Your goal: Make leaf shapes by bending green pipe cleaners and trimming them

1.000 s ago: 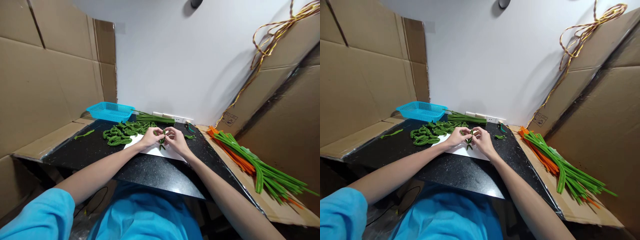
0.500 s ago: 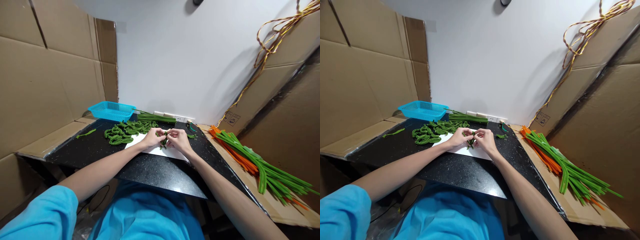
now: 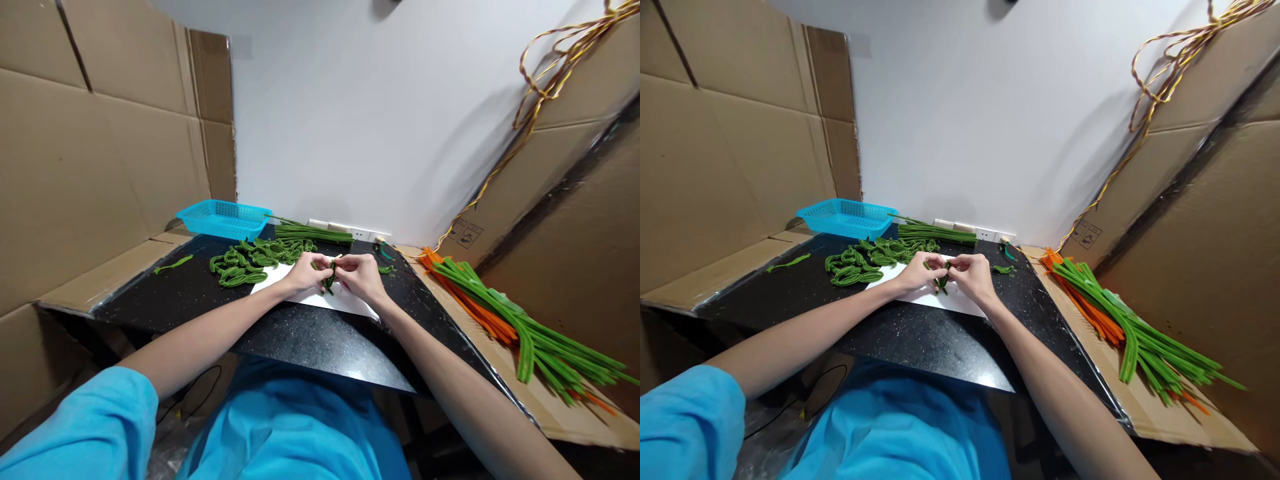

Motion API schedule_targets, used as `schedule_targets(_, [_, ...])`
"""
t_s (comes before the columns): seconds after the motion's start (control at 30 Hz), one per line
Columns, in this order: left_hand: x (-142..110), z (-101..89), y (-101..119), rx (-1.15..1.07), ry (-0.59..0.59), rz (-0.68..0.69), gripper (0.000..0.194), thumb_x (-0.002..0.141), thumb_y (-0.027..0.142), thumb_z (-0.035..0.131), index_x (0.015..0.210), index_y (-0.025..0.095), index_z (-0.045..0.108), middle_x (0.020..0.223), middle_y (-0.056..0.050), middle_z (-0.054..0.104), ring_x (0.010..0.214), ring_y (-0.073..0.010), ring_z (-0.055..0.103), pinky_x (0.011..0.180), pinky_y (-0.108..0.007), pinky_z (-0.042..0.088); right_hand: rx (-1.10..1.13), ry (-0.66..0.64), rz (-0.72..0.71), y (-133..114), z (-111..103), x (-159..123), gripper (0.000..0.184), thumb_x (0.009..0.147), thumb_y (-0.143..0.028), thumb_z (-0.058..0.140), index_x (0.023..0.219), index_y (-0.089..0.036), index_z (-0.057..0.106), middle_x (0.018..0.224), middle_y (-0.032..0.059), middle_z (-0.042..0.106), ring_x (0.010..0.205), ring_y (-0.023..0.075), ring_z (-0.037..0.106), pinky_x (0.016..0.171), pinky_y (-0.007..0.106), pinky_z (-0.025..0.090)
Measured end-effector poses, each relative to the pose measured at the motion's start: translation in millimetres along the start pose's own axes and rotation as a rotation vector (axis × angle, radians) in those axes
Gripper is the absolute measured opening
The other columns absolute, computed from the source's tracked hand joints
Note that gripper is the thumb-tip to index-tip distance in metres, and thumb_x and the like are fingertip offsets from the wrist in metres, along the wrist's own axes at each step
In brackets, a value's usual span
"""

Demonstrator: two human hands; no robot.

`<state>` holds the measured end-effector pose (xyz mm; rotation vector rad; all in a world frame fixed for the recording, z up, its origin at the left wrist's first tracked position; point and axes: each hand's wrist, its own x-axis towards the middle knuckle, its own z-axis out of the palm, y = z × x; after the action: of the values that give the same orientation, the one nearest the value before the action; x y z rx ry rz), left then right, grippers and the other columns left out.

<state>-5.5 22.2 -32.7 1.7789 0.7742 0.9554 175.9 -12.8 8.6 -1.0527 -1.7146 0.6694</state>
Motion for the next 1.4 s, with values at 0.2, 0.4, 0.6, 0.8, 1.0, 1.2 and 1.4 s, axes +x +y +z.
schedule_targets(0.2, [3, 0.3, -2, 0.025, 0.051, 0.014, 0.028, 0.102, 0.034, 0.067, 0.121, 0.014, 0.067, 0.11, -0.007, 0.071, 0.087, -0.0181, 0.071, 0.075, -0.034, 0.062, 0.053, 0.014, 0.054, -2, 0, 1, 0.021, 0.072, -0.023, 0.073, 0.089, -0.013, 0.082, 0.082, 0.0101, 0.081, 0.066, 0.0233, 0.077, 0.057, 0.03, 0.064])
schedule_targets(0.4, [7, -0.4, -1, 0.056, 0.124, 0.061, 0.028, 0.101, 0.034, 0.068, 0.121, 0.014, 0.067, 0.116, -0.009, 0.07, 0.096, -0.0208, 0.071, 0.083, -0.039, 0.062, 0.158, 0.027, 0.112, 1, 0, 1, 0.029, 0.074, -0.035, 0.084, 0.092, -0.013, 0.08, 0.087, 0.0113, 0.081, 0.074, 0.0236, 0.078, 0.067, 0.035, 0.068])
schedule_targets(0.6, [4, 2.6, 5, 0.063, 0.177, 0.098, 0.027, 0.101, 0.033, 0.068, 0.12, 0.014, 0.068, 0.115, -0.008, 0.071, 0.096, -0.0206, 0.071, 0.083, -0.039, 0.062, 0.23, 0.043, 0.152, -1, -2, 1, 0.037, 0.069, -0.044, 0.091, 0.089, -0.015, 0.08, 0.087, 0.0091, 0.079, 0.073, 0.0216, 0.076, 0.072, 0.036, 0.068])
schedule_targets(0.8, [4, 7.1, 8, 0.015, 0.216, 0.123, 0.024, 0.101, 0.031, 0.069, 0.116, 0.014, 0.068, 0.111, -0.007, 0.071, 0.093, -0.0194, 0.071, 0.08, -0.037, 0.062, 0.293, 0.07, 0.179, -1, -4, 3, 0.043, 0.061, -0.049, 0.096, 0.081, -0.017, 0.075, 0.083, 0.0072, 0.076, 0.069, 0.0201, 0.072, 0.069, 0.037, 0.067])
schedule_targets(1.0, [4, 8.4, 8, -0.07, 0.128, 0.072, 0.024, 0.102, 0.033, 0.067, 0.115, 0.013, 0.067, 0.101, -0.005, 0.07, 0.079, -0.0153, 0.069, 0.069, -0.03, 0.061, 0.359, 0.069, 0.186, -1, -6, 3, 0.043, 0.06, -0.048, 0.097, 0.079, -0.017, 0.073, 0.083, 0.0031, 0.071, 0.068, 0.0156, 0.068, 0.067, 0.032, 0.065])
schedule_targets(1.2, [1, 9.7, 10, -0.117, 0.033, 0.058, 0.024, 0.104, 0.034, 0.065, 0.115, 0.013, 0.066, 0.093, -0.003, 0.069, 0.068, -0.0117, 0.065, 0.059, -0.025, 0.057, 0.38, 0.014, 0.193, 2, -10, 5, 0.047, 0.06, -0.046, 0.096, 0.091, -0.016, 0.076, 0.084, 0.0032, 0.073, 0.061, 0.0121, 0.062, 0.056, 0.027, 0.056])
schedule_targets(1.4, [0, 11.2, 14, -0.121, 0.067, 0.095, 0.022, 0.103, 0.034, 0.066, 0.111, 0.013, 0.067, 0.095, -0.003, 0.069, 0.072, -0.0129, 0.066, 0.063, -0.027, 0.058, 0.413, -0.038, 0.231, 0, -10, 5, 0.047, 0.062, -0.045, 0.095, 0.094, -0.017, 0.076, 0.074, -0.0008, 0.069, 0.048, 0.0085, 0.054, 0.046, 0.023, 0.045])
